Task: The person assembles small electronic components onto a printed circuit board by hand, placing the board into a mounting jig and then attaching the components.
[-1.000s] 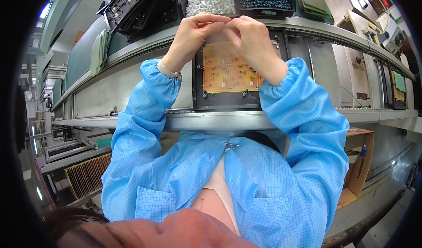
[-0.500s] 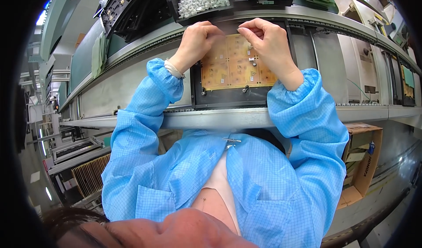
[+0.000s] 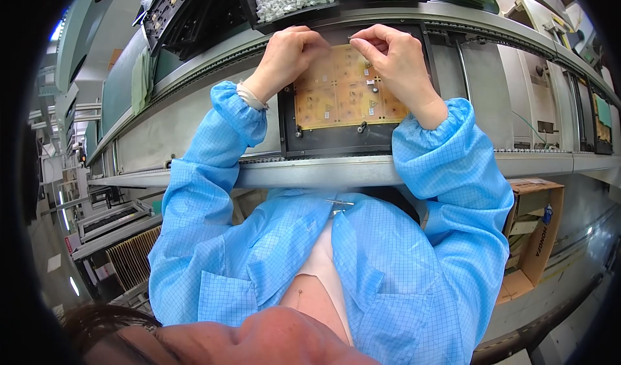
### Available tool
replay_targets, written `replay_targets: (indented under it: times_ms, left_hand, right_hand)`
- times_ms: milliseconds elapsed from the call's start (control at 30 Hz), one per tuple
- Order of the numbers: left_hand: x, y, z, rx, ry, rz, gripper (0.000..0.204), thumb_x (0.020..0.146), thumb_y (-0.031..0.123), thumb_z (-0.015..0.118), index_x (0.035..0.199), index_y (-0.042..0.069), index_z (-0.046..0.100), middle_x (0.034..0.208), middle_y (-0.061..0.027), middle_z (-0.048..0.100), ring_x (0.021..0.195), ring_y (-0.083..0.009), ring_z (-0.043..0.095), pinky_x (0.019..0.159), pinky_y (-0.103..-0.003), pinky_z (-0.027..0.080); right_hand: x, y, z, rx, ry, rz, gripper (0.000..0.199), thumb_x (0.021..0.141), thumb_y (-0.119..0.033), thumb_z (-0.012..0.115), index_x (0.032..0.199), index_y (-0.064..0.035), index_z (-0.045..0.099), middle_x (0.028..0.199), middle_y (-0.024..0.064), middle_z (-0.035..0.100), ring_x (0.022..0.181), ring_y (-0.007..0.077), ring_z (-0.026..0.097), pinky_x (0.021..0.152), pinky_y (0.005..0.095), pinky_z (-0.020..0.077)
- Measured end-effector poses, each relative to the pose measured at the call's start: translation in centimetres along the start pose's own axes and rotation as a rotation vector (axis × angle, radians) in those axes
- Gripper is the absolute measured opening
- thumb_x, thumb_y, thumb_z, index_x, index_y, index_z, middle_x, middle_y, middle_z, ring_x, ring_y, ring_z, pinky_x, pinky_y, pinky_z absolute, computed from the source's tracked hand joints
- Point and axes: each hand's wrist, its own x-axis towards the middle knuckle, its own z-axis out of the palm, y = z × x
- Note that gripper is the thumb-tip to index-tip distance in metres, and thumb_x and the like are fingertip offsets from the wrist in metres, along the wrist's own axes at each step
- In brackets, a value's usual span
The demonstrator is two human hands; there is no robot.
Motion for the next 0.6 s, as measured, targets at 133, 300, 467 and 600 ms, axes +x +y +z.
replay_targets:
  times_ms: [133,300,467,600]
  left_hand:
    - [0.27,-0.38,-0.27,-0.144,-0.060,-0.082,0.011,0.081,0.011,0.071,0.089,0.008,0.077,0.088,-0.0095,0.071,0.084,-0.0265,0.068,0.078,-0.036,0.055]
    - [0.40,-0.16,-0.40,-0.092,-0.081,-0.075,0.012,0.082,0.006,0.069,0.093,0.006,0.076,0.091,-0.0108,0.071,0.085,-0.0252,0.070,0.078,-0.034,0.056]
    - [0.60,-0.59,-0.38,-0.115,-0.111,-0.076,0.011,0.083,0.007,0.071,0.092,0.005,0.076,0.091,-0.0107,0.071,0.083,-0.0249,0.070,0.077,-0.033,0.057]
    - [0.79,-0.70,-0.60,-0.159,-0.135,-0.095,0.011,0.083,0.007,0.071,0.092,0.006,0.076,0.090,-0.0103,0.071,0.084,-0.0248,0.070,0.077,-0.033,0.056]
  right_hand:
    - [-0.03,0.05,0.16,0.009,-0.003,0.012,0.019,0.095,-0.017,0.068,0.105,-0.0020,0.073,0.086,0.0029,0.072,0.077,0.0073,0.064,0.068,0.0212,0.0522]
    - [0.30,0.31,0.12,-0.013,-0.018,-0.020,0.019,0.095,-0.017,0.067,0.105,-0.0021,0.073,0.087,0.0036,0.072,0.077,0.0078,0.065,0.065,0.0213,0.0531]
    - [0.30,0.77,0.25,0.008,-0.045,-0.008,0.019,0.096,-0.017,0.066,0.107,-0.0021,0.072,0.089,0.0044,0.073,0.079,0.0088,0.067,0.065,0.0218,0.0550]
    - [0.27,0.61,0.22,-0.004,-0.055,0.002,0.019,0.096,-0.016,0.066,0.107,-0.0018,0.072,0.090,0.0050,0.073,0.080,0.0090,0.067,0.065,0.0218,0.0554]
